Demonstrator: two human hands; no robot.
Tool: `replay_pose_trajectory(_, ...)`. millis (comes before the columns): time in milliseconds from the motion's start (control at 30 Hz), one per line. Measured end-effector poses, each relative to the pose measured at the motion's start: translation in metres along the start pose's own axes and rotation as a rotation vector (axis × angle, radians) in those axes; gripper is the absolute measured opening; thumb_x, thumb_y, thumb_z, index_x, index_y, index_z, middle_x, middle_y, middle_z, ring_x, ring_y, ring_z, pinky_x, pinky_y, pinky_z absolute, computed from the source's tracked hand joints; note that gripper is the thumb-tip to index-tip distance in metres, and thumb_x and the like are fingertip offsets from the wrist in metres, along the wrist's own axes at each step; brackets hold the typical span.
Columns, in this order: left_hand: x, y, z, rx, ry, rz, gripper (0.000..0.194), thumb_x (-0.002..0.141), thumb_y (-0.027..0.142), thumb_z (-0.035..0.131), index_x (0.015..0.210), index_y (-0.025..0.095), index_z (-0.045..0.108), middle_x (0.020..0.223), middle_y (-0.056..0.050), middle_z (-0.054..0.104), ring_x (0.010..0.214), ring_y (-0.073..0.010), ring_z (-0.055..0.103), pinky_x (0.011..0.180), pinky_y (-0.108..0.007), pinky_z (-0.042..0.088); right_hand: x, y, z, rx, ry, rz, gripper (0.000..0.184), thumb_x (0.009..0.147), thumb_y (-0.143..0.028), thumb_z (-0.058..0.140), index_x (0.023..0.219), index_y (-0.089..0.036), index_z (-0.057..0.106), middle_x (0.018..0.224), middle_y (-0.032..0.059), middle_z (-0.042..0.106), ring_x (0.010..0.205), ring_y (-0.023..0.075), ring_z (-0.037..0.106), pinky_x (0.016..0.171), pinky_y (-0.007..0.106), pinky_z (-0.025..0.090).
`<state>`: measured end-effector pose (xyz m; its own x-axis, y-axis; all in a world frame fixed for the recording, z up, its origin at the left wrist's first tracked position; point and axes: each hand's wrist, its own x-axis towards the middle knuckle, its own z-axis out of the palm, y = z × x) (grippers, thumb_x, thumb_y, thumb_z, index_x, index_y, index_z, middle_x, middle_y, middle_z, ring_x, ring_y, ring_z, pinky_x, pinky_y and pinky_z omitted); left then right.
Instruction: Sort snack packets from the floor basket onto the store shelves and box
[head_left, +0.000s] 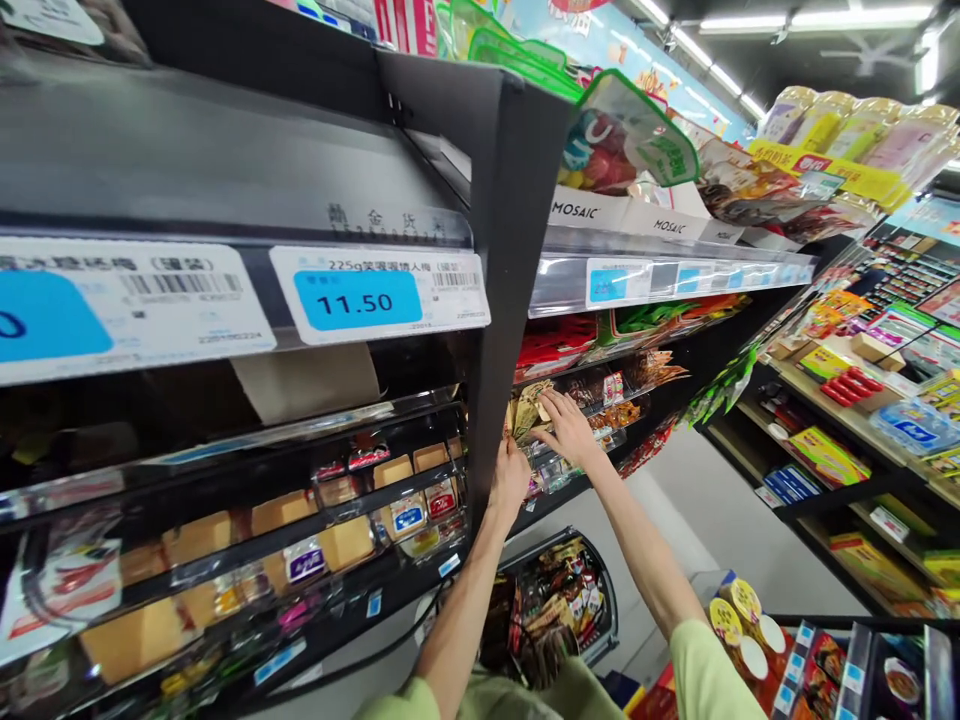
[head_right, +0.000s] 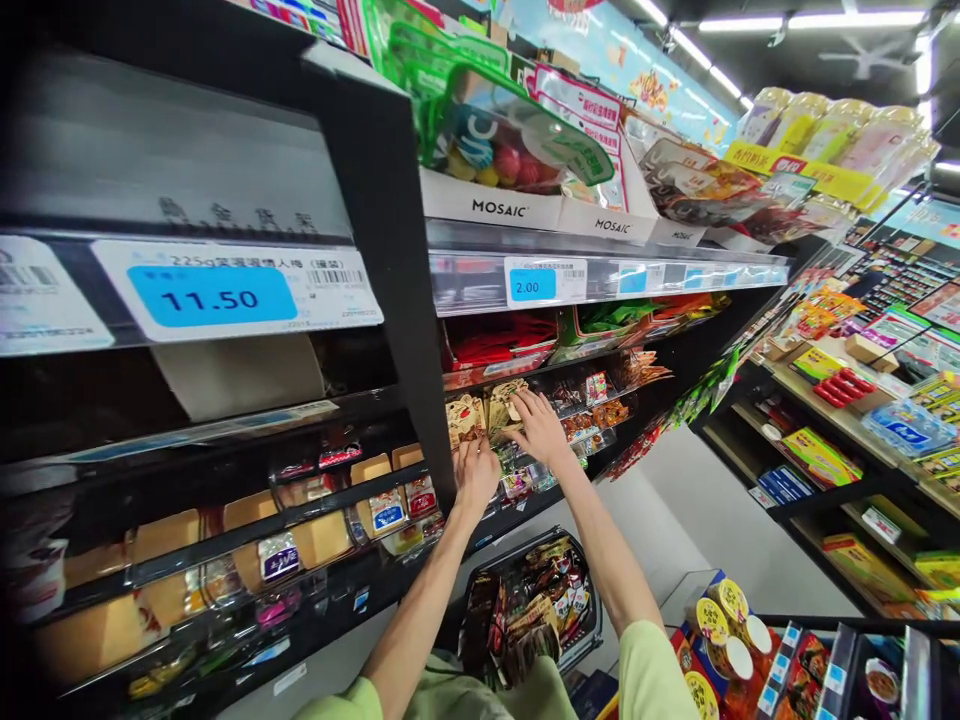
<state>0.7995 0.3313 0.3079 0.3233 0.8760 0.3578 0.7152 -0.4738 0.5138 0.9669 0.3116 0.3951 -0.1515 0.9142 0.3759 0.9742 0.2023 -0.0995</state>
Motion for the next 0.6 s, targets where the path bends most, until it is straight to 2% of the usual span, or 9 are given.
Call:
replay_pose_trajectory(133,-0.008,0.006,-0.004,-0.032,0.048,-0.04,0.035,0.095,0.015,0.049,0.124,0.005,0.066,0.12,-0.024,0.067,0.114,-0.0365,0.066,0.101,-0.048,0.053,0.001,0.003,-0.011,0.037,-0.062,-0.061,0.08,0.101,-0.067,0.054,0.161,-0.015,0.043,0.159,0.0203,0.052,0.149,0.0338,0.048,0.129,0.055,0.033)
replay_pose_trajectory(267,-0.007,0.005,-0.001,-0.155,0.07,0.043,0.037,0.094,0.014,0.05,0.13,0.009,0.058,0.126,-0.023,0.064,0.124,-0.0372,0.062,0.106,-0.052,0.052,-0.005,-0.007,-0.019,0.023,-0.006,-0.083,0.091,0.097,-0.073,0.055,0.166,-0.017,0.036,0.173,0.0183,0.033,0.161,0.0359,0.028,0.132,0.06,0.023)
replay_pose_trajectory(333,-0.002,0.002,0.005,-0.264,0.108,0.061,0.045,0.094,0.012,0.05,0.138,0.01,0.053,0.134,-0.023,0.062,0.132,-0.0369,0.058,0.113,-0.055,0.049,-0.003,-0.014,-0.016,0.025,0.051,-0.053,0.087,0.101,-0.069,0.051,0.167,-0.016,0.031,0.174,0.0173,0.029,0.164,0.0333,0.022,0.134,0.058,0.018)
replay_pose_trajectory(467,0.009,-0.003,0.017,-0.476,0.146,-0.005,0.064,0.089,0.008,0.05,0.152,0.015,0.043,0.148,-0.021,0.056,0.142,-0.0329,0.054,0.121,-0.055,0.045,0.013,-0.02,-0.003,0.042,0.119,0.067,0.063,0.11,-0.051,0.04,0.164,-0.018,0.04,0.166,0.0156,0.045,0.161,0.0293,0.031,0.134,0.055,0.021)
replay_pose_trajectory(600,0.007,-0.007,0.02,-0.473,0.101,0.006,0.08,0.086,0.004,0.05,0.163,0.013,0.03,0.162,-0.021,0.046,0.154,-0.0341,0.041,0.128,-0.057,0.035,0.026,-0.021,0.01,0.054,0.169,0.115,0.05,0.112,-0.041,0.036,0.153,-0.017,0.054,0.153,0.0158,0.059,0.151,0.0288,0.045,0.128,0.053,0.03)
